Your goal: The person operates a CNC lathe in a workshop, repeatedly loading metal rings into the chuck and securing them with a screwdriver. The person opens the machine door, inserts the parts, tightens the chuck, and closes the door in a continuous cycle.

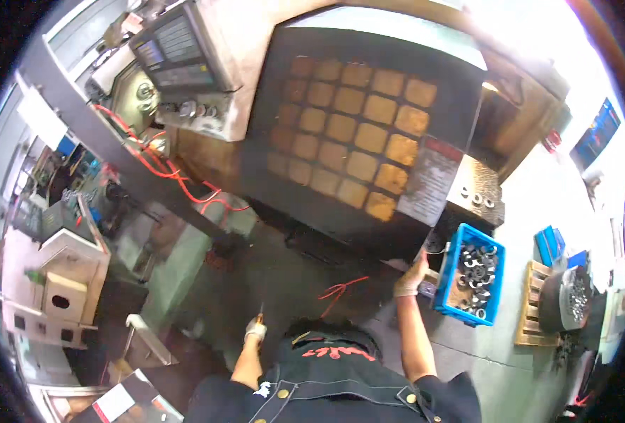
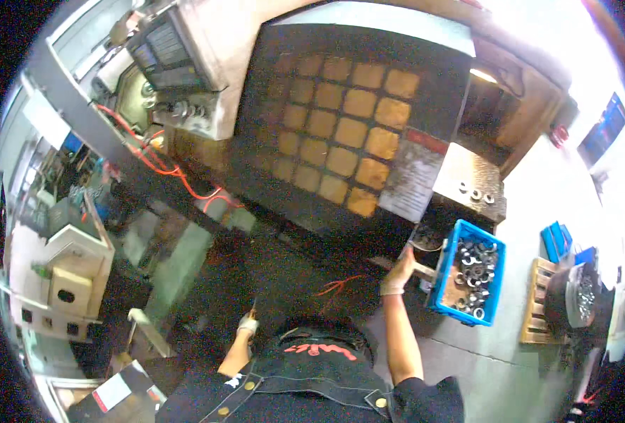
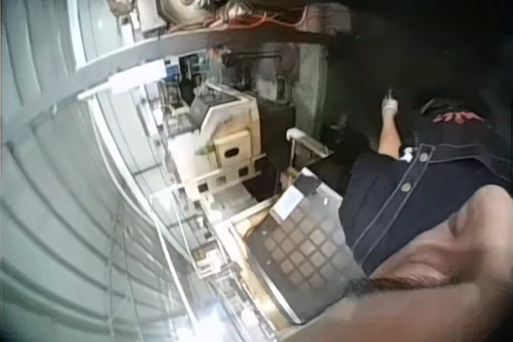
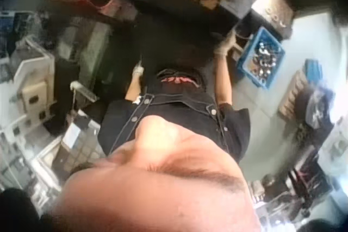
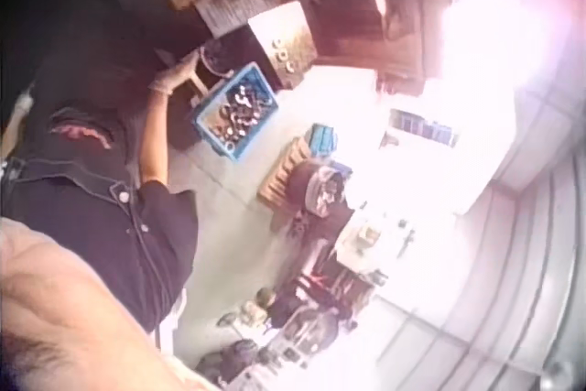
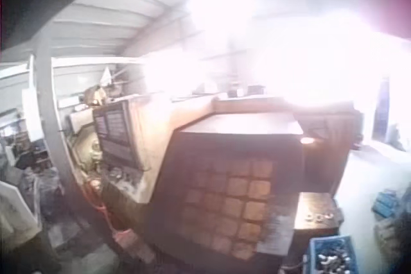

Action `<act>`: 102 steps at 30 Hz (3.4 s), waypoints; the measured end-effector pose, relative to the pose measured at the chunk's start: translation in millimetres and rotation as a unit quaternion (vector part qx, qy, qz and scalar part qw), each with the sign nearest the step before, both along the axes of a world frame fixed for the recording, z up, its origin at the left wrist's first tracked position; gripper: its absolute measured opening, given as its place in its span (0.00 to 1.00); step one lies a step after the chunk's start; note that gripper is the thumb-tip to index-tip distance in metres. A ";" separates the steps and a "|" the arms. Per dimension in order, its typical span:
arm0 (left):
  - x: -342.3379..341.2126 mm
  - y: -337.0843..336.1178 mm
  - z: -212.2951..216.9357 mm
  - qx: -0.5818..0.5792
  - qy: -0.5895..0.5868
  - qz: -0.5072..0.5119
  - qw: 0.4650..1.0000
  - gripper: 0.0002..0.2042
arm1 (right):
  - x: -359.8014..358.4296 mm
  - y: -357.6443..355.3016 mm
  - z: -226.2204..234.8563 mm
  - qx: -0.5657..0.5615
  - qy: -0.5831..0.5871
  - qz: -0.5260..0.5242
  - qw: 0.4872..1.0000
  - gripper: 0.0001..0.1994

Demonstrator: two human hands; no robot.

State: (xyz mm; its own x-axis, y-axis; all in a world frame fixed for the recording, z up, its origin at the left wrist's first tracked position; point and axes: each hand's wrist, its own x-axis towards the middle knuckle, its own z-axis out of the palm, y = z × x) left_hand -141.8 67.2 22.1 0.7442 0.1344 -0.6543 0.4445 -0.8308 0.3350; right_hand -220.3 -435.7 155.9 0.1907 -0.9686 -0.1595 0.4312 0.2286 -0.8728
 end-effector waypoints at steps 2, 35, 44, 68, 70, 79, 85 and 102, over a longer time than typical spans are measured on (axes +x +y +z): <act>-8.1 -7.7 -1.9 0.017 0.009 -0.002 1.000 0.27 | -3.6 18.6 41.2 0.009 -0.017 0.078 0.997 0.22; 147.8 -61.0 -26.9 -0.044 0.033 -0.187 0.981 0.17 | 92.7 84.3 56.0 -0.011 -0.078 0.084 0.993 0.05; 179.6 8.6 -123.4 0.004 -0.038 -0.266 0.963 0.17 | 182.0 139.3 49.7 0.024 -0.060 0.150 0.987 0.07; 211.5 -54.3 -94.7 -0.060 -0.035 -0.341 0.937 0.25 | -32.6 -98.8 -33.7 -0.040 0.456 0.072 0.886 0.22; 199.9 -79.5 -67.1 -0.104 -0.045 -0.359 0.926 0.24 | -54.6 -122.1 -49.7 -0.105 0.459 0.012 0.882 0.17; 182.0 -138.4 -15.4 -0.004 -0.027 -0.400 0.916 0.22 | -129.3 -246.6 -18.5 0.010 0.607 -0.080 0.791 0.27; 185.5 -149.9 -40.4 0.002 -0.092 -0.509 0.856 0.17 | -143.6 -290.1 -30.8 0.082 0.659 -0.046 0.747 0.26; 222.9 -119.0 -8.9 0.077 -0.015 -0.673 0.735 0.18 | -58.1 -189.8 -2.5 0.218 -0.080 0.177 0.956 0.08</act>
